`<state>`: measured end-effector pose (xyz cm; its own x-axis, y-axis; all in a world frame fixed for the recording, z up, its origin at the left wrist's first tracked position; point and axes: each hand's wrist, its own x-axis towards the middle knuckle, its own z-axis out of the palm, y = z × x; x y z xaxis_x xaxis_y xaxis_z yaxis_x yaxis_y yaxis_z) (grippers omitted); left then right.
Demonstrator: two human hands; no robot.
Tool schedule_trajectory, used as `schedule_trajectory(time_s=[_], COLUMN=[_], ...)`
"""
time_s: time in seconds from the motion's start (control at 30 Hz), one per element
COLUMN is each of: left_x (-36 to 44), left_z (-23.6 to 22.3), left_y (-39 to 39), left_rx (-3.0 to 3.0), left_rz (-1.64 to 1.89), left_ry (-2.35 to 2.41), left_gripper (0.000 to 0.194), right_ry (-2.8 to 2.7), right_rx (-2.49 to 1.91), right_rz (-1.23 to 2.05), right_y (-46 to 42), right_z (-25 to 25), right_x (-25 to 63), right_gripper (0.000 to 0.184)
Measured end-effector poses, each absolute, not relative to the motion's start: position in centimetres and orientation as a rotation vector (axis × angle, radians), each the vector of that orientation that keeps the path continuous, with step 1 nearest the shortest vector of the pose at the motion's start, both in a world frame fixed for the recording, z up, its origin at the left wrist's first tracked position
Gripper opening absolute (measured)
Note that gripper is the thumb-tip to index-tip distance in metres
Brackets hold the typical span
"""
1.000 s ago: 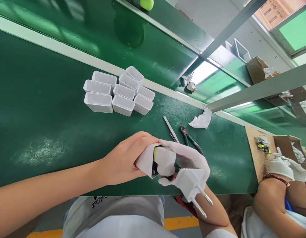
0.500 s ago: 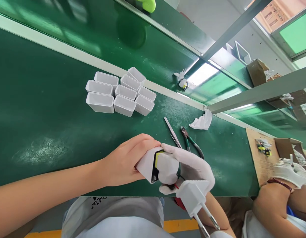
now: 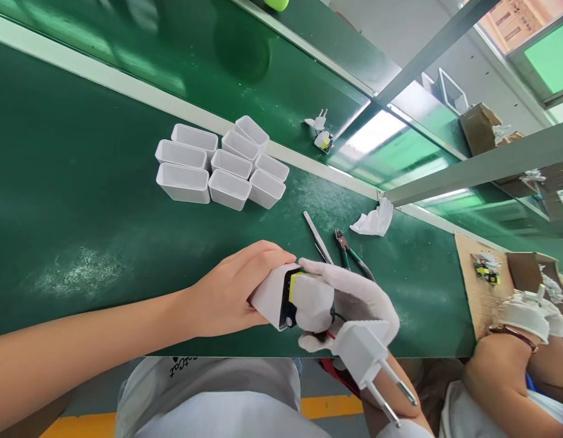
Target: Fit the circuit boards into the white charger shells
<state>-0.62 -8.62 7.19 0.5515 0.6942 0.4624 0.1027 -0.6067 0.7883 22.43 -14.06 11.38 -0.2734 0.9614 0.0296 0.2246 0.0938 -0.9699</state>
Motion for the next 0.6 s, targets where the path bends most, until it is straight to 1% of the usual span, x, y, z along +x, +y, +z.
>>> schedule_trajectory(time_s=[0.1, 0.17, 0.27, 0.4, 0.47, 0.6], left_x=[-0.5, -0.5, -0.5, -0.6, -0.6, -0.5], left_z=[7.1, 7.0, 7.0, 7.0, 7.0, 6.8], left_y=[-8.6, -8.6, -8.6, -8.5, -8.5, -8.6], left_rx=[2.062, 2.060, 2.061, 2.073, 2.074, 2.031], left_rz=[1.032, 1.035, 1.034, 1.036, 1.042, 1.018], left_ry=[0.638, 0.638, 0.640, 0.641, 0.623, 0.628], left_gripper=[0.054, 0.055, 0.055, 0.055, 0.056, 0.058], right_ry=[-1.680, -1.698, -1.707, -1.814, -1.922, -2.159], right_rx=[-1.127, -1.119, -1.131, -1.151, -1.127, -1.038], right_rz=[1.160, 1.185, 1.197, 1.093, 0.961, 0.408], right_y=[-13.6, -13.3, -13.1, -13.3, -13.3, -13.1], right_z=[11.6, 11.8, 11.9, 11.7, 11.3, 10.4], right_x=[22.3, 22.2, 22.2, 22.2, 22.2, 21.8], right_gripper=[0.074, 0.080, 0.078, 0.078, 0.075, 0.074])
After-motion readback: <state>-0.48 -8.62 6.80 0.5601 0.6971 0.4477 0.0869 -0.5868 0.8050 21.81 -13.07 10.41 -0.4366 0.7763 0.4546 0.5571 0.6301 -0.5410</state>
